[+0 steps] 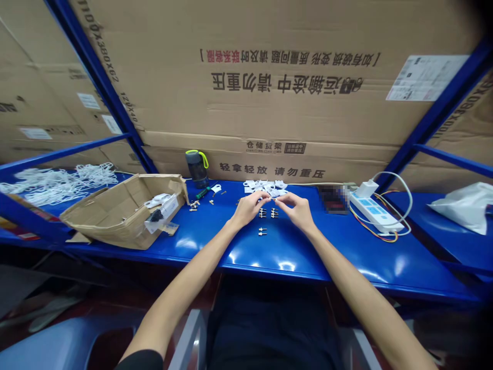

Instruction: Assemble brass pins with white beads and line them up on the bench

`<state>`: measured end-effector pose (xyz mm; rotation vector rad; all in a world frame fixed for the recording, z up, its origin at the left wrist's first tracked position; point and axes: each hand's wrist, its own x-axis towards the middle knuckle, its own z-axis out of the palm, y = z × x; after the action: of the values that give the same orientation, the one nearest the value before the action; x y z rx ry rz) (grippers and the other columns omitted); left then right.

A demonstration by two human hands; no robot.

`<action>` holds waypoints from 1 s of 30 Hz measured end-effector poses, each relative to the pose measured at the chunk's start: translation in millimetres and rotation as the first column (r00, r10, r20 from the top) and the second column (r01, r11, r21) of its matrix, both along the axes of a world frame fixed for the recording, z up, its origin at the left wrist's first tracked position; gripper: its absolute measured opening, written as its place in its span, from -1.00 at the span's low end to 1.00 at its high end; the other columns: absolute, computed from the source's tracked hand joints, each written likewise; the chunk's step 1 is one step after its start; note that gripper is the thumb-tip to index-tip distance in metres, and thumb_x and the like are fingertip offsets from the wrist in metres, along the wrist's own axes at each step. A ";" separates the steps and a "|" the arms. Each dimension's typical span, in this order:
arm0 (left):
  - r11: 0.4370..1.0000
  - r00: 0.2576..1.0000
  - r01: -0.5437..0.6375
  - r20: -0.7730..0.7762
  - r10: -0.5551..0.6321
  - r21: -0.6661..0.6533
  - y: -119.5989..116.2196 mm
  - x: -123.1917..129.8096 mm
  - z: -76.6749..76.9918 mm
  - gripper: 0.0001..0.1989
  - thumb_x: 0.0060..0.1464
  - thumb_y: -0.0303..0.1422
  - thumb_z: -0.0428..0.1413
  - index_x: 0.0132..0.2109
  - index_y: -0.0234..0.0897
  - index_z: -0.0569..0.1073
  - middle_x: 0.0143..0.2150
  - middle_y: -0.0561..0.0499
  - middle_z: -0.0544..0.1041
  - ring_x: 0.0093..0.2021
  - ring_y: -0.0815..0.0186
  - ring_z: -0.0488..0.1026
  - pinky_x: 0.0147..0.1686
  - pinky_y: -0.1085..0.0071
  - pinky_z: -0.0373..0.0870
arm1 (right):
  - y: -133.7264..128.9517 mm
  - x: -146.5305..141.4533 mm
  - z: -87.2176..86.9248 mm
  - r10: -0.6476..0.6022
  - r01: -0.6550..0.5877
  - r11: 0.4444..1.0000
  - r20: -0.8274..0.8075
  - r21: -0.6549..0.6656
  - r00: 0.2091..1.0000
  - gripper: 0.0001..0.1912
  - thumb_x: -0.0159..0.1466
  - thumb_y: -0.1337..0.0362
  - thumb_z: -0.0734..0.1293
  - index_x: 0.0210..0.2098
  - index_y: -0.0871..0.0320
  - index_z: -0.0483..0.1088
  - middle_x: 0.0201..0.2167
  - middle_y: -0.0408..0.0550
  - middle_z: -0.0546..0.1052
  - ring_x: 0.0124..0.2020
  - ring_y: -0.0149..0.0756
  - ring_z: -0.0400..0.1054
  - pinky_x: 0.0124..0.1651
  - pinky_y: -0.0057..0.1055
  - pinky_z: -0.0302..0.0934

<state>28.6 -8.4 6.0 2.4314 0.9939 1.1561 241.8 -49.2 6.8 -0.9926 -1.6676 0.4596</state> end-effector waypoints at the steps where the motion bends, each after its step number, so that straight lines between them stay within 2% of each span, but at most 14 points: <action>1: 1.000 1.000 -0.005 0.004 0.005 -0.002 0.2 0.3 -0.1 -0.73 0.43 -0.17 0.04 0.01 -0.18 0.56 -0.02 0.01 0.64 -0.08 0.30 0.58 -0.02 0.43 0.46 | -0.3 -0.2 0.3 -0.004 0.004 1.000 0.004 0.000 1.000 -0.67 0.32 -0.07 0.42 -0.26 0.06 0.61 -0.26 -0.04 0.69 -0.21 -0.10 0.60 -0.02 -0.17 0.50; 12: 0.999 0.997 -0.027 0.067 0.028 -0.027 5.3 0.0 -1.3 -0.74 0.41 -0.17 0.07 -0.03 -0.21 0.55 -0.06 0.02 0.64 -0.18 0.31 0.54 -0.05 0.41 0.45 | 7.2 3.3 -3.3 -0.053 0.053 0.998 -0.037 -0.024 0.998 -0.67 0.28 -0.05 0.45 -0.29 0.10 0.57 -0.32 -0.03 0.67 -0.29 -0.13 0.56 -0.12 -0.21 0.47; 16: 0.999 0.997 -0.025 0.070 0.026 -0.021 4.8 0.2 -1.2 -0.73 0.41 -0.16 0.07 -0.03 -0.22 0.56 -0.05 0.00 0.64 -0.15 0.29 0.55 -0.02 0.40 0.45 | 9.7 4.3 -3.3 -0.038 0.027 0.995 -0.114 -0.092 0.993 -0.63 0.23 -0.07 0.48 -0.22 0.11 0.61 -0.26 0.00 0.70 -0.25 -0.08 0.59 -0.09 -0.18 0.48; 22: 0.999 0.998 -0.019 0.052 0.020 -0.027 4.7 0.3 -2.1 -0.73 0.41 -0.14 0.06 -0.03 -0.20 0.55 -0.04 0.01 0.63 -0.12 0.29 0.55 -0.02 0.41 0.45 | 11.4 4.1 -1.8 -0.012 -0.028 0.986 -0.238 -0.167 0.971 -0.59 0.15 -0.09 0.53 -0.24 0.13 0.64 -0.34 0.01 0.69 -0.37 -0.09 0.58 -0.20 -0.17 0.50; 30: 1.000 0.999 -0.002 0.043 0.002 0.004 4.1 -0.3 -0.9 -0.73 0.42 -0.15 0.05 -0.02 -0.21 0.55 -0.04 0.01 0.64 -0.12 0.30 0.55 -0.04 0.42 0.45 | 8.9 2.2 2.9 -0.013 -0.043 0.979 -0.269 -0.201 0.963 -0.59 0.08 -0.04 0.57 -0.30 0.17 0.62 -0.40 0.01 0.67 -0.42 -0.13 0.55 -0.23 -0.20 0.47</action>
<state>28.3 -4.3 5.1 2.3991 0.9820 1.2065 244.0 -40.3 9.7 -1.0169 -1.4030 0.7560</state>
